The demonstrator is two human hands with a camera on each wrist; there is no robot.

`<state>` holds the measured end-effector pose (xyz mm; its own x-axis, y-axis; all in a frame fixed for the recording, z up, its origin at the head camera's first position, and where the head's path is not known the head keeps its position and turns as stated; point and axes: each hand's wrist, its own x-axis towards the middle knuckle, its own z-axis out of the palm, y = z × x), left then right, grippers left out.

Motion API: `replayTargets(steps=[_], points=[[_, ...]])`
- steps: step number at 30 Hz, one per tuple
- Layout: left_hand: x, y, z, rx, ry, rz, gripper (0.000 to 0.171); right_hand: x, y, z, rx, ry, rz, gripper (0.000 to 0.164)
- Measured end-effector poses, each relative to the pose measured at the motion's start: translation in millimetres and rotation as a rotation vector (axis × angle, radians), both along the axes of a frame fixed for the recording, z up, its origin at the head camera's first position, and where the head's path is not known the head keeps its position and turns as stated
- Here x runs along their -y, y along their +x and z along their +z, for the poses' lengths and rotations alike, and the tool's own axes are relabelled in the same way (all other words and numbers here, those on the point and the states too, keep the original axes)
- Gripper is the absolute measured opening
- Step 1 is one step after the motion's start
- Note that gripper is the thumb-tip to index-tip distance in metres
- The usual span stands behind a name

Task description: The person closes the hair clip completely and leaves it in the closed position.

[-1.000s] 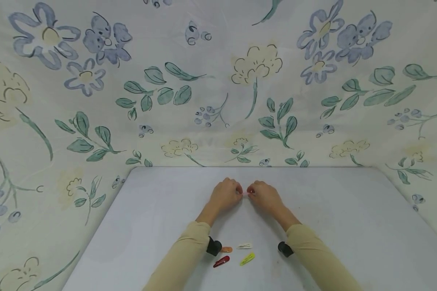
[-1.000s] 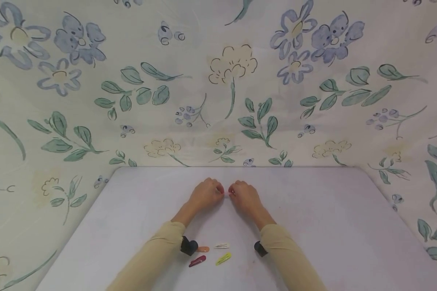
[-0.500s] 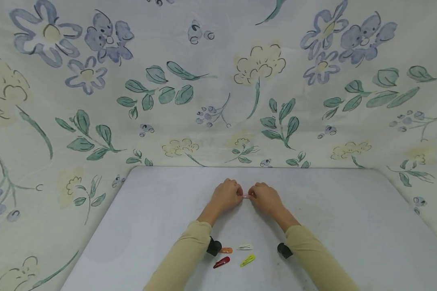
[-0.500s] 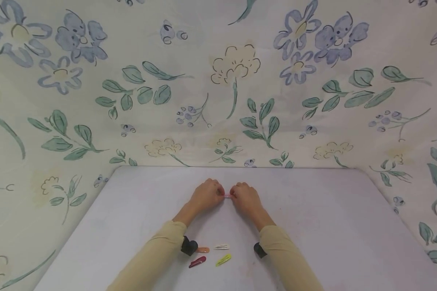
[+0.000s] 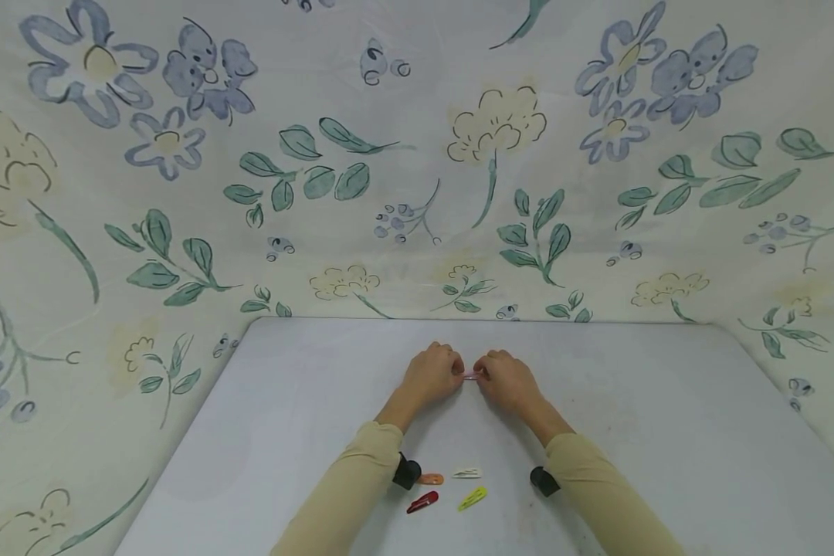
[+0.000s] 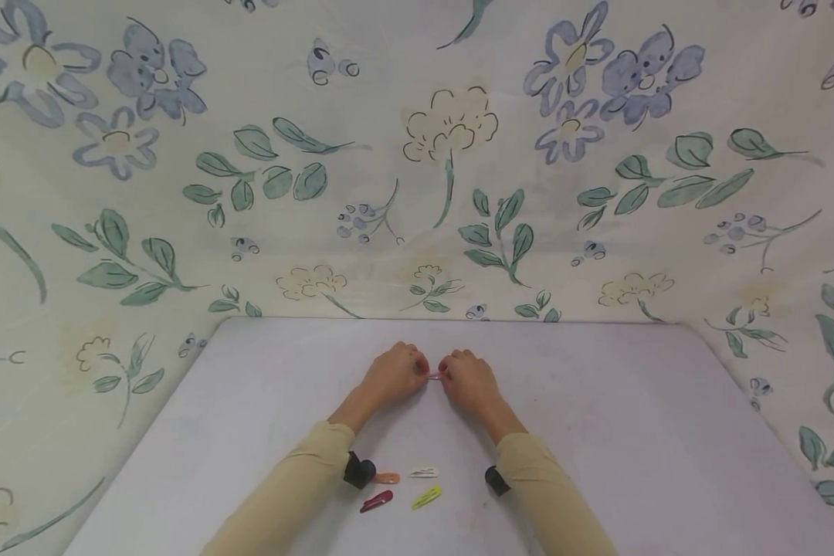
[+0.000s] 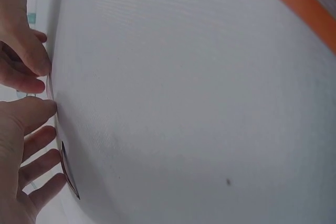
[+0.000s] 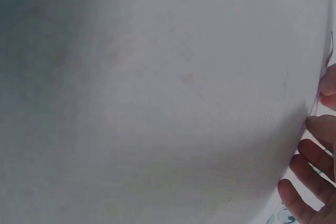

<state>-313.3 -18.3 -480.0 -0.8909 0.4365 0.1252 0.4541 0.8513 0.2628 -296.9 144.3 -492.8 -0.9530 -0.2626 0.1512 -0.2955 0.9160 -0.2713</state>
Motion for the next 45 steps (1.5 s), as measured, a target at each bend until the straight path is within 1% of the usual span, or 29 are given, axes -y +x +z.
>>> replayTargets(steps=[8,11,15,19,21,26,30,35,37,41,45], points=[[2,0.5,-2.7,-0.015,-0.004,-0.005,0.011,-1,3.0,-0.8,-0.015,-0.017,0.026,0.015],[4,0.7,-2.6,-0.007,0.002,0.003,0.013,-2,4.0,-0.2,-0.005,-0.023,0.017,0.016],[8,1.0,-1.1,-0.015,0.019,0.005,0.013,-2,7.4,3.1,0.010,-0.042,0.005,0.017],[18,2.9,3.0,-0.014,0.045,0.015,0.013,0,12.9,7.4,0.037,-0.092,-0.013,0.019],[24,5.9,6.6,-0.008,0.067,0.014,0.014,-1,16.1,9.1,0.053,-0.116,-0.021,0.020],[34,14.4,12.2,-0.034,0.132,-0.004,0.015,-8,24.3,15.2,0.071,-0.142,-0.001,0.023],[42,20.5,14.8,-0.058,0.173,0.000,0.015,-10,30.4,17.7,0.036,-0.162,0.027,0.026],[48,30.3,20.3,-0.090,0.212,-0.006,0.016,-11,40.5,20.4,0.007,-0.220,0.037,0.032],[51,35.3,21.6,-0.107,0.204,-0.017,0.016,-10,45.5,21.8,0.010,-0.250,0.041,0.034],[57,46.9,22.2,-0.137,0.194,-0.066,0.016,-9,56.2,22.5,0.005,-0.287,0.070,0.038],[63,58.3,21.0,-0.149,0.220,-0.102,0.018,-9,64.6,20.4,-0.005,-0.299,0.096,0.043]])
